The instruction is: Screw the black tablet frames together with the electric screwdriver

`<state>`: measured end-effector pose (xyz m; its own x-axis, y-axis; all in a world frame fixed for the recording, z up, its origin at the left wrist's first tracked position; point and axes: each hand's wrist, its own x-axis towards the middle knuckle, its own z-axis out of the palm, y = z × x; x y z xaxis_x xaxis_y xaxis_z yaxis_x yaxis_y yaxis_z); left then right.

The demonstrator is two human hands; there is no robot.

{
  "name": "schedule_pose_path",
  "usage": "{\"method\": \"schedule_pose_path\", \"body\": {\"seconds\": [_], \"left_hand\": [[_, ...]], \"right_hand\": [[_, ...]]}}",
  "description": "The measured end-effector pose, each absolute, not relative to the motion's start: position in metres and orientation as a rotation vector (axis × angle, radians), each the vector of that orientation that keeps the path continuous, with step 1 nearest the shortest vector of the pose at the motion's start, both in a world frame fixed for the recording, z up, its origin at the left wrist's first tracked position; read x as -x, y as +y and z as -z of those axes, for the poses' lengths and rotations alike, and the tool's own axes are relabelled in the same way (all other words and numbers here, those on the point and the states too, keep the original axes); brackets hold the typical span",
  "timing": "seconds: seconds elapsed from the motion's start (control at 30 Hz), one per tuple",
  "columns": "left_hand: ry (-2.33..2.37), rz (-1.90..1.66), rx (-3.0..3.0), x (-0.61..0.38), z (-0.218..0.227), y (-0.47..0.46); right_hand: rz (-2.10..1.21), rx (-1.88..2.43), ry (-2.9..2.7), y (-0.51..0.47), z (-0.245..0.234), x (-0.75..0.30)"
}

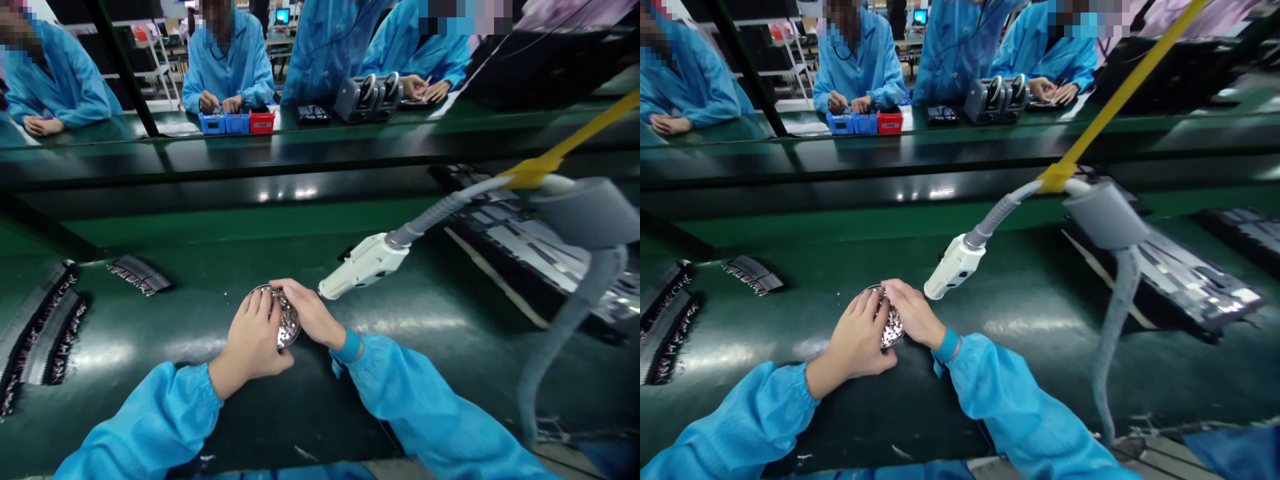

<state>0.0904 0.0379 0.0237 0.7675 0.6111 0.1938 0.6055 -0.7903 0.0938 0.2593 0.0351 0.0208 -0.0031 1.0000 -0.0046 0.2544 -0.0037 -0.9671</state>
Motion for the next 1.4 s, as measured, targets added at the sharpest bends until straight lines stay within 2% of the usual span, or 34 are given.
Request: {"method": "schedule_pose_path", "body": {"seconds": [0.2,0.47,0.77,1.0,1.13,1.4], "left_hand": [[0.891,-0.334,-3.009,-0.096,-0.015,0.010],[1.031,-0.414,-2.986,-0.093,-0.014,0.025],[0.979,-0.396,-3.010,-0.108,-0.015,0.034],[1.003,-0.393,-3.035,-0.089,-0.018,0.019],[0.972,-0.392,-3.073,-0.101,-0.012,0.021],[0.901,-0.649,-3.073,-0.084,-0.013,0.031]], "right_hand": [[-1.031,1.446,-1.390,0.029,-0.020,-0.258],[-1.093,1.400,-1.418,0.030,-0.019,-0.261],[-1.164,1.325,-1.487,0.053,-0.027,-0.255],[-1.075,1.460,-1.387,0.025,-0.025,-0.267],[-1.100,1.433,-1.402,0.041,-0.022,-0.258],[-0.969,1.621,-1.405,0.016,-0.030,-0.253]]}}
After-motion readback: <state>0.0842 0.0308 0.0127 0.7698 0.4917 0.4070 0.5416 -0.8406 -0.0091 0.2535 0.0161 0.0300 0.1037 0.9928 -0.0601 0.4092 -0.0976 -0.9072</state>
